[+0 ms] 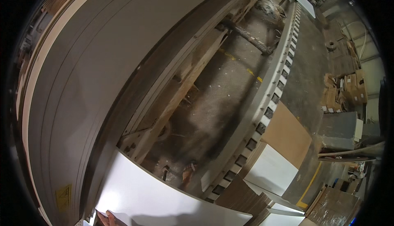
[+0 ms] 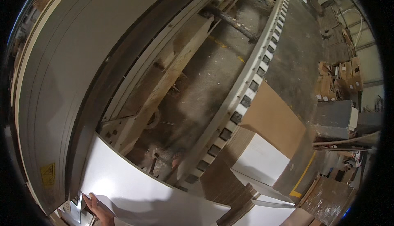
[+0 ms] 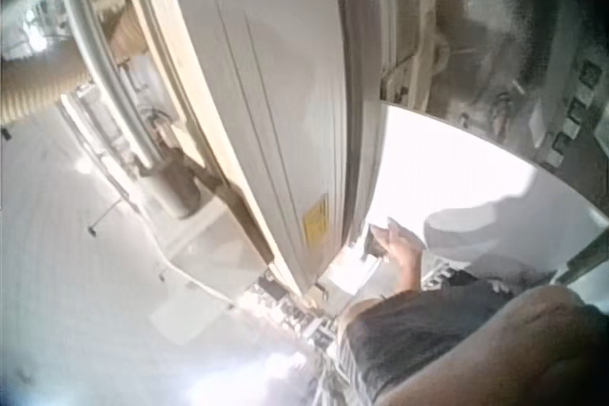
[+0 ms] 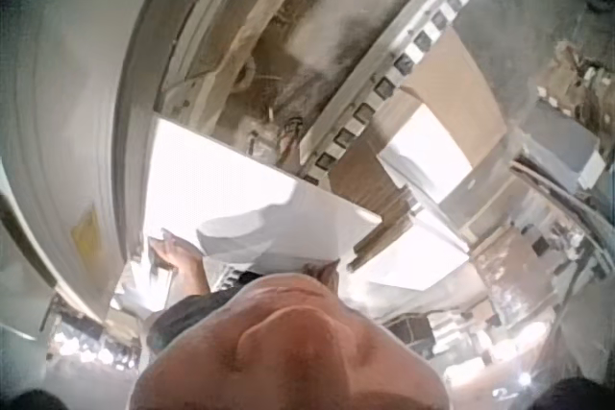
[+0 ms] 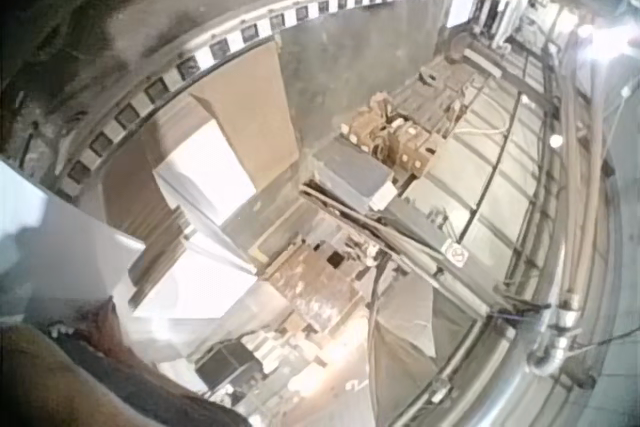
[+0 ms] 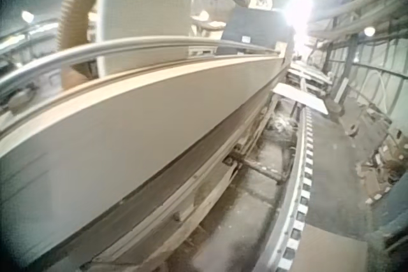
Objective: The person repeatedly picks up white rectangular panels from a conveyor belt and stacks them on a cardboard sheet on the floor. The person handles the panels one at a time, aligning them into a growing pile.
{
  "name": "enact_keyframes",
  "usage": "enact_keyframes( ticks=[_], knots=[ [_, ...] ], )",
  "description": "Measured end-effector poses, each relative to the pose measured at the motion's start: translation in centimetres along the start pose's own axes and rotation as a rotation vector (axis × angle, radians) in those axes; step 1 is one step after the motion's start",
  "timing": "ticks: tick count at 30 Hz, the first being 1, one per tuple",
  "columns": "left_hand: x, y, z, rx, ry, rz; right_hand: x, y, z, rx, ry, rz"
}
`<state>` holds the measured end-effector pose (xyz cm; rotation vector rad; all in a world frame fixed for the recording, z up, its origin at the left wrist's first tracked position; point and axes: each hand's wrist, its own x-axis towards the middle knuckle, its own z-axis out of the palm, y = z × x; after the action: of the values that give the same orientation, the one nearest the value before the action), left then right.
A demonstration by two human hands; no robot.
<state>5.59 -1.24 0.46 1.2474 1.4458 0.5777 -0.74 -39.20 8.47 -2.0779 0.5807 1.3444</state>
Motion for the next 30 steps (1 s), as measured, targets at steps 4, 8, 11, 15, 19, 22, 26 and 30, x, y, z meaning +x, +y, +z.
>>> enact_keyframes(
  ticks=[4,8,11,15,19,22,26,30],
  knots=[
    [-0.8,2.1,5.0,-0.013,-0.057,0.019,3.3,-0.3,-1.5,-0.400,0.398,-0.539],
    [-3.1,4.0,10.0,-0.120,0.033,0.003,3.9,-4.6,-6.3,0.108,0.239,0.106],
    [-3.7,4.4,13.0,-0.080,0.059,0.069,5.3,-7.8,-8.8,0.184,0.436,0.055],
    [-3.3,5.5,14.8,-0.052,-0.093,0.066,2.4,-6.0,-11.0,0.176,0.795,-0.268],
    [-3.3,7.3,15.6,-0.098,-0.183,0.065,-2.8,1.1,-12.1,-0.033,1.216,-0.480],
    [-7.2,8.4,14.9,-0.051,-0.240,0.196,-6.9,9.1,-11.6,0.078,1.196,-0.237],
    [-17.9,5.2,11.1,-0.041,-0.506,1.061,-7.5,23.1,-9.5,-0.044,1.362,-0.092],
    [-30.9,-5.7,4.5,-0.043,-1.296,0.440,-2.8,40.4,-10.4,-0.023,1.242,0.078]
  ],
)
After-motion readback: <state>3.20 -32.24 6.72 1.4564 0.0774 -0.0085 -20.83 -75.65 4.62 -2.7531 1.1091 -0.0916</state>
